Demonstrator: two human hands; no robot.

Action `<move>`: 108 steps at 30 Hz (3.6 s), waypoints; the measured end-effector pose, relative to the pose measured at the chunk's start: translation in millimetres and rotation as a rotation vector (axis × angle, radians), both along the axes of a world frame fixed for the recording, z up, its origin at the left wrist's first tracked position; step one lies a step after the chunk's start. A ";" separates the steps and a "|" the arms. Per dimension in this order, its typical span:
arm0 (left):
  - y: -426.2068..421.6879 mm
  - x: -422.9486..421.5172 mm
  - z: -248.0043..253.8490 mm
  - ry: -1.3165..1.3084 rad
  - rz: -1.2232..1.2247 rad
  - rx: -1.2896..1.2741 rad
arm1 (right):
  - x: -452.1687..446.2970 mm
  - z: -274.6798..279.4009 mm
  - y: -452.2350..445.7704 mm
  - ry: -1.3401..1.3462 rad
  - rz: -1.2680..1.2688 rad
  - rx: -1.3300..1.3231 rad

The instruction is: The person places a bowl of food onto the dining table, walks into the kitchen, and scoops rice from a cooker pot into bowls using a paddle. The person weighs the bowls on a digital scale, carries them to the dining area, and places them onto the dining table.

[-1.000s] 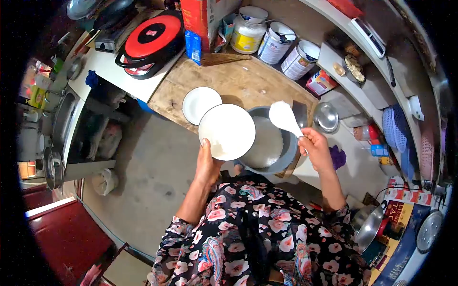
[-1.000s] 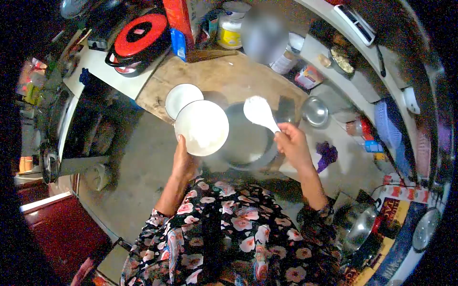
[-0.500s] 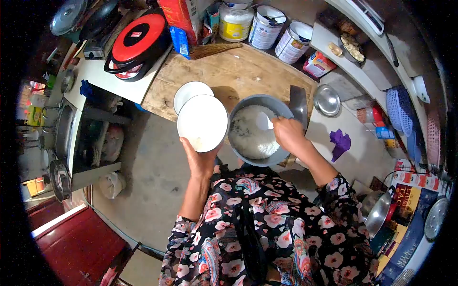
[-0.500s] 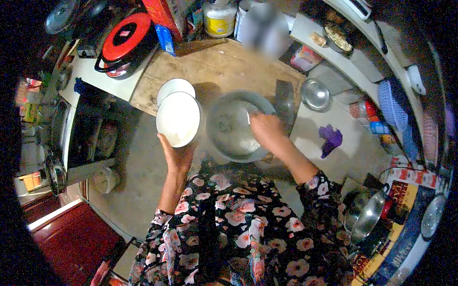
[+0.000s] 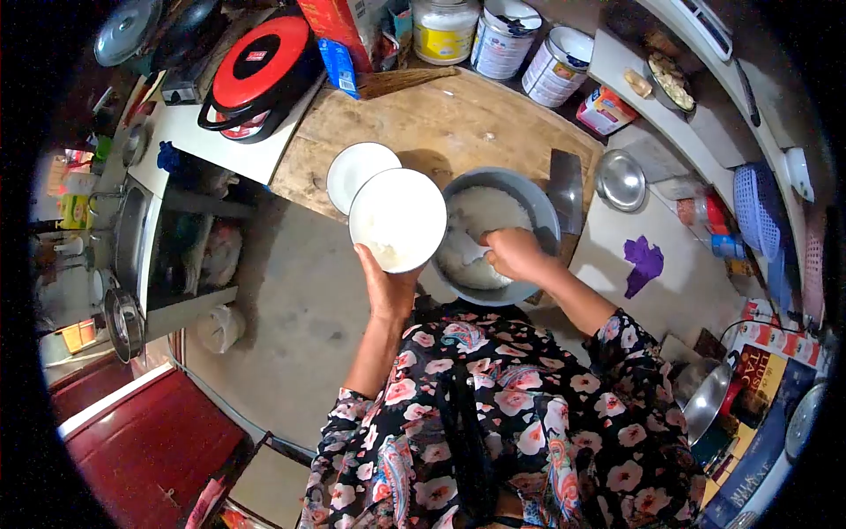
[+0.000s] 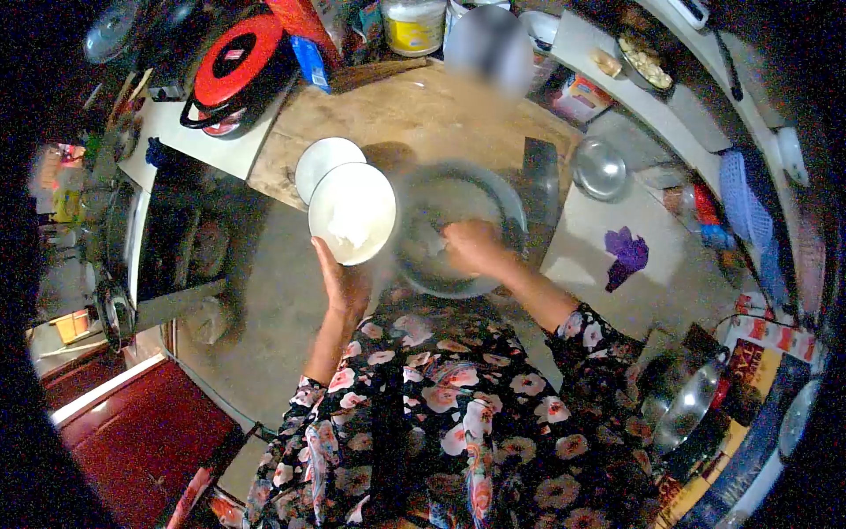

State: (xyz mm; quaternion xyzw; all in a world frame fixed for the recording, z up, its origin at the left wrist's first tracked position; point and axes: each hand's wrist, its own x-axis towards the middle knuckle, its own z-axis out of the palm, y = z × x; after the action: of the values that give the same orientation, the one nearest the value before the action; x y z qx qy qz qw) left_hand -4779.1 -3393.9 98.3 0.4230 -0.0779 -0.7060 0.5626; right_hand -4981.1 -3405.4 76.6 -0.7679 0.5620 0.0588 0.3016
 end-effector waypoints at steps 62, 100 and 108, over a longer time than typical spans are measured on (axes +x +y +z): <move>-160.4 179.9 -118.3 -0.236 0.261 0.146 | -55.2 29.4 58.0 -0.481 -0.795 0.034; -69.3 106.7 -18.7 -0.430 -0.277 0.020 | -35.8 23.2 -19.4 0.284 -0.078 -0.276; 27.9 102.0 -21.4 1.155 0.239 -0.300 | -44.2 17.9 -15.6 0.277 -0.123 -0.295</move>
State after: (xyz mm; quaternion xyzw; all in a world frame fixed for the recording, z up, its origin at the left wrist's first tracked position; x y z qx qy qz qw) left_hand -4677.1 -3366.0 76.9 -0.1064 0.1893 -0.7348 0.6425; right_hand -5025.3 -3421.0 94.5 -0.7525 0.6466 0.0621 0.1087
